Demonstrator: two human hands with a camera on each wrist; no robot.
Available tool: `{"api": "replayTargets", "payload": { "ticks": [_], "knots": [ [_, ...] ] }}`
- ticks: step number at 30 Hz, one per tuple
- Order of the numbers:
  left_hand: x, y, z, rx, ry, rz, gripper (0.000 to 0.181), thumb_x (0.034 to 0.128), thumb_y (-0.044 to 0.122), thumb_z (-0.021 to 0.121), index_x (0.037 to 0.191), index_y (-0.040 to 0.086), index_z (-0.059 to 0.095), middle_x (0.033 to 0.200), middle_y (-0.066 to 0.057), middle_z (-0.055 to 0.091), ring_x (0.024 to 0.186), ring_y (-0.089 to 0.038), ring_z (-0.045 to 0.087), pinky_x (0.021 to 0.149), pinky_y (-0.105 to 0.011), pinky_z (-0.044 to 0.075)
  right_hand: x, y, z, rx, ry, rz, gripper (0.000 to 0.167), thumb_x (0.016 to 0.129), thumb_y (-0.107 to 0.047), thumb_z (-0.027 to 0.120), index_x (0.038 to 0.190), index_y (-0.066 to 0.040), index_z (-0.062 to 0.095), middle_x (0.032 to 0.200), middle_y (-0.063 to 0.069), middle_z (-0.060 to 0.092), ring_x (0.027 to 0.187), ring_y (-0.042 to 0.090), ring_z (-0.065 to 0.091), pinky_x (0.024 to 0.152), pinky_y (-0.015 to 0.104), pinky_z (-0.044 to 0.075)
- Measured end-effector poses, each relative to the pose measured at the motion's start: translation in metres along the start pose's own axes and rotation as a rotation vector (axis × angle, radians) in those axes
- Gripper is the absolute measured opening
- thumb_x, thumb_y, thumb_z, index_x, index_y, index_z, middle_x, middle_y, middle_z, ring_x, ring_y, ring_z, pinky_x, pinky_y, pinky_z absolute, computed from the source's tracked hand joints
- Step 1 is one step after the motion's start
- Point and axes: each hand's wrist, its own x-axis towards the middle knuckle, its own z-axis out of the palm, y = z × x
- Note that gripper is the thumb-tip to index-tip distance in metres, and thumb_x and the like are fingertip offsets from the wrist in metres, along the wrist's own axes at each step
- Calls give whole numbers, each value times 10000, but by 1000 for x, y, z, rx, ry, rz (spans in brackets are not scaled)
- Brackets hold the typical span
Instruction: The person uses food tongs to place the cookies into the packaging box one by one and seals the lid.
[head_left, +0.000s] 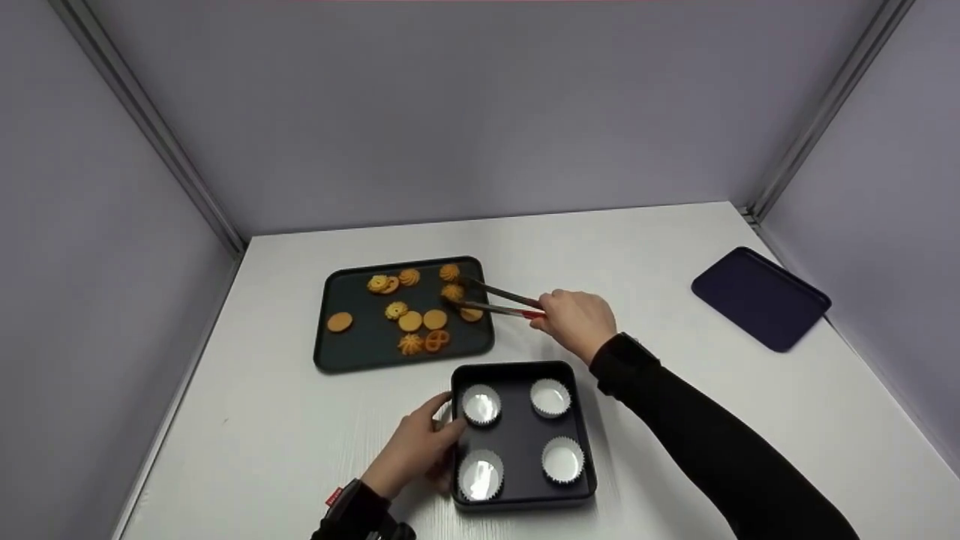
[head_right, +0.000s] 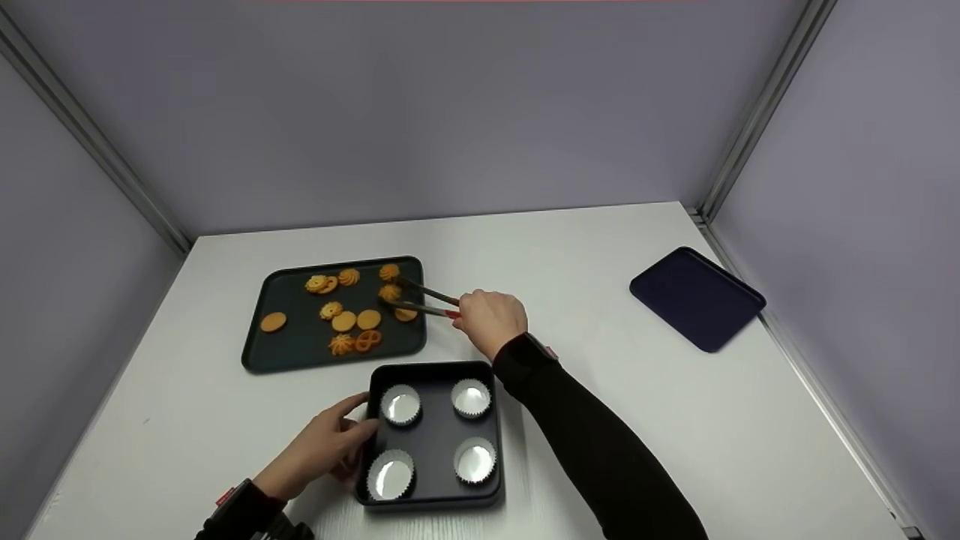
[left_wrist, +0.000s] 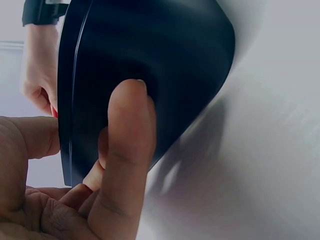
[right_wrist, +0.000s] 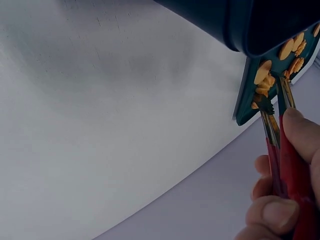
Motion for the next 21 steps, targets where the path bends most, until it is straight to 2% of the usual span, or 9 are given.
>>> {"api": "replayTargets", "payload": {
  "ticks": [4,9,14,21],
  "knots": [
    [0,0,0,-7,-2,-6,668,1001,293,639,1543,-12,393,626,64,518,512,-76,449,498,-250,380,-1,2,0,-6,21,-16,347,841,-392,819,772,-90,662,674,31,615,574,237,621,495,418,488],
    [0,0,0,0,2,-7,664,998,286,643,1539,-13,399,633,62,527,514,-76,459,495,-249,390,-5,8,1,7,83,-46,347,827,-379,830,751,-101,637,659,17,600,550,227,602,478,411,469],
    [-1,0,0,12,9,-12,667,997,293,649,1539,-8,402,659,51,555,533,-87,480,511,-264,418,-13,18,0,32,161,-87,306,827,-364,831,836,-96,683,691,21,622,556,240,615,478,419,470],
    [-2,0,0,-2,-2,-21,663,1006,301,639,1552,15,395,657,49,547,532,-91,483,510,-270,431,-31,40,-9,60,243,-93,305,809,-364,848,907,-119,696,696,-8,616,524,211,573,453,409,449]
  ]
}}
